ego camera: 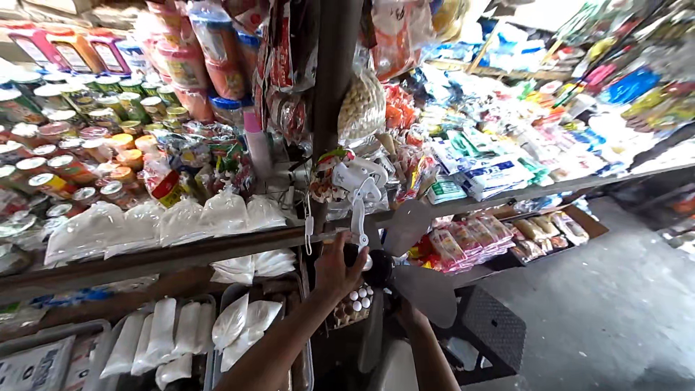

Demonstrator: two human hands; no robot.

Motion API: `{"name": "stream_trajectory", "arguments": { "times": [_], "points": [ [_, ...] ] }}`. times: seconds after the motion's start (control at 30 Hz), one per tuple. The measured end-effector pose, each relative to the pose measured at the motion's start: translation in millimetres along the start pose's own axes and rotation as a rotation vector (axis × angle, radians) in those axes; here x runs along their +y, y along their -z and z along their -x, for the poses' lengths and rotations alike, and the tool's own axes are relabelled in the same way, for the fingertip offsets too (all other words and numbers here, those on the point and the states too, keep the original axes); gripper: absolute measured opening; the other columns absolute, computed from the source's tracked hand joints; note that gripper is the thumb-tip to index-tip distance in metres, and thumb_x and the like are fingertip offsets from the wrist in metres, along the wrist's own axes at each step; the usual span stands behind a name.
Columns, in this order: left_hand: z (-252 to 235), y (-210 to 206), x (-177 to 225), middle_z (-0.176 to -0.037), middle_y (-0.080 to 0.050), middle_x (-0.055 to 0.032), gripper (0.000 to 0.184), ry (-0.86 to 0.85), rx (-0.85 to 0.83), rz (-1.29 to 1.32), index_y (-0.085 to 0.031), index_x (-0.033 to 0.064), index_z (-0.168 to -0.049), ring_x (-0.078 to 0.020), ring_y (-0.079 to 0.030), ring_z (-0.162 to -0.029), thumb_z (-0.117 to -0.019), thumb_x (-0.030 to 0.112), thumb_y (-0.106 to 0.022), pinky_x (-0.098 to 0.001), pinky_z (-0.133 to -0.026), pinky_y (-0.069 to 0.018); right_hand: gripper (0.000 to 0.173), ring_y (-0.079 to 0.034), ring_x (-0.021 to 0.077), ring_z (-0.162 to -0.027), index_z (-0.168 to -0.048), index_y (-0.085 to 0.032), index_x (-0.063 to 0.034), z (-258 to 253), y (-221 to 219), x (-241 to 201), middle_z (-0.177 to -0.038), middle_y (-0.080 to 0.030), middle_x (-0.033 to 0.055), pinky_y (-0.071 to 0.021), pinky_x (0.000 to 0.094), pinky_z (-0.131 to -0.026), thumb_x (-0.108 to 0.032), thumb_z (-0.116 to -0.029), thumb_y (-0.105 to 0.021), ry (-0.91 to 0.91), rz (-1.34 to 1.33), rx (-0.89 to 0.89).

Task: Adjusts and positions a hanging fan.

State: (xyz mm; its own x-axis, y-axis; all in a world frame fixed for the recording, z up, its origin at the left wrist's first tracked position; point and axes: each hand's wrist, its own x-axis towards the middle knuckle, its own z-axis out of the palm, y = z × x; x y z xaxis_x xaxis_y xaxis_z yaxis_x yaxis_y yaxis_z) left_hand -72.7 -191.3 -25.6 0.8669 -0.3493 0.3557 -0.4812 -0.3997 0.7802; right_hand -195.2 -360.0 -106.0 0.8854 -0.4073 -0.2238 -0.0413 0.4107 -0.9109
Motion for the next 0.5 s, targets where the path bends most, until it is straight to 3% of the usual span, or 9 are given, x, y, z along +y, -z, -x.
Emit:
{"name": "stream_trajectory", "arguments": {
  "times": [0.1, 0.17, 0.2, 0.27, 0.33, 0.4, 0.47, 0.5],
  "points": [
    [-7, -3, -19, -0.075, -0.067, -0.0055, 0.038, -0.148, 0.064, 0.134, -0.067, 0.0017, -0.118, -0.0153, -0.061, -0.058, -0.0991, 0.032, -0.053, -0.0371, -0.054, -0.0516, 0.021, -0.057, 0.0039, -0.051, -0.100, -0.064, -0.0048, -6, 22, 18, -0.068, -0.067, -0.0022, -0.0511, 0.0210, -0.051, -0.015, -0.0991, -0.046, 0.040, 0.058, -0.035],
    [-10, -4, -24, -0.074, -0.068, -0.0047, 0.041, -0.199, 0.080, 0.198, -0.067, 0.0006, -0.126, -0.0112, -0.057, -0.055, -0.0987, 0.029, -0.054, -0.0330, -0.053, -0.0505, 0.024, -0.059, 0.0066, -0.055, -0.109, -0.059, -0.0025, -13, 40, 24, -0.073, -0.066, -0.0006, -0.0533, 0.0243, -0.054, -0.019, -0.1011, -0.043, 0.099, 0.113, -0.014],
    [-11, -4, -25, -0.076, -0.070, -0.0052, 0.047, -0.207, 0.080, 0.225, -0.065, 0.0003, -0.134, -0.0098, -0.056, -0.054, -0.0988, 0.028, -0.054, -0.0320, -0.053, -0.0508, 0.027, -0.062, 0.0061, -0.061, -0.114, -0.059, -0.0022, -14, 41, 17, -0.079, -0.068, -0.0007, -0.0555, 0.0248, -0.058, -0.020, -0.1004, -0.045, 0.156, 0.132, -0.015],
    [-12, -5, -28, -0.080, -0.072, -0.0063, 0.050, -0.213, 0.089, 0.279, -0.061, -0.0012, -0.139, -0.0063, -0.055, -0.055, -0.0977, 0.026, -0.054, -0.0283, -0.055, -0.0508, 0.037, -0.070, 0.0070, -0.089, -0.126, -0.062, 0.0059, 1, 14, -29, -0.106, -0.075, 0.0051, -0.0591, 0.0266, -0.084, -0.018, -0.0983, -0.056, 0.277, 0.127, -0.091],
    [-13, -5, -28, -0.080, -0.072, -0.0074, 0.050, -0.208, 0.102, 0.308, -0.063, -0.0048, -0.136, -0.0045, -0.054, -0.055, -0.0956, 0.024, -0.055, -0.0260, -0.056, -0.0494, 0.030, -0.070, 0.0041, -0.099, -0.117, -0.064, 0.0130, 21, -24, -78, -0.107, -0.075, 0.0063, -0.0567, 0.0224, -0.093, 0.002, -0.0914, -0.053, 0.304, 0.151, -0.054],
    [-13, -3, -28, -0.078, -0.071, -0.0052, 0.051, -0.173, 0.072, 0.323, -0.062, -0.0064, -0.135, -0.0024, -0.052, -0.055, -0.0953, 0.024, -0.055, -0.0237, -0.056, -0.0476, 0.029, -0.071, 0.0057, -0.100, -0.115, -0.065, 0.0140, 18, -24, -79, -0.107, -0.076, 0.0078, -0.0571, 0.0227, -0.093, 0.007, -0.0913, -0.050, 0.354, 0.167, -0.024],
    [-15, 1, -30, -0.074, -0.068, -0.0012, 0.052, -0.152, 0.035, 0.365, -0.061, -0.0069, -0.136, 0.0013, -0.049, -0.054, -0.0953, 0.025, -0.056, -0.0197, -0.054, -0.0457, 0.030, -0.072, 0.0112, -0.101, -0.125, -0.062, 0.0123, -2, 8, -50, -0.115, -0.075, 0.0117, -0.0591, 0.0265, -0.090, 0.001, -0.0993, -0.051, 0.431, 0.203, -0.043],
    [-17, 3, -31, -0.075, -0.068, -0.0003, 0.052, -0.153, 0.018, 0.388, -0.061, -0.0075, -0.136, 0.0032, -0.049, -0.054, -0.0952, 0.024, -0.057, -0.0178, -0.054, -0.0453, 0.031, -0.073, 0.0098, -0.094, -0.128, -0.062, 0.0084, -8, 19, -42, -0.117, -0.075, 0.0104, -0.0602, 0.0246, -0.080, -0.002, -0.1012, -0.052, 0.421, 0.227, -0.015]
  ]
}}
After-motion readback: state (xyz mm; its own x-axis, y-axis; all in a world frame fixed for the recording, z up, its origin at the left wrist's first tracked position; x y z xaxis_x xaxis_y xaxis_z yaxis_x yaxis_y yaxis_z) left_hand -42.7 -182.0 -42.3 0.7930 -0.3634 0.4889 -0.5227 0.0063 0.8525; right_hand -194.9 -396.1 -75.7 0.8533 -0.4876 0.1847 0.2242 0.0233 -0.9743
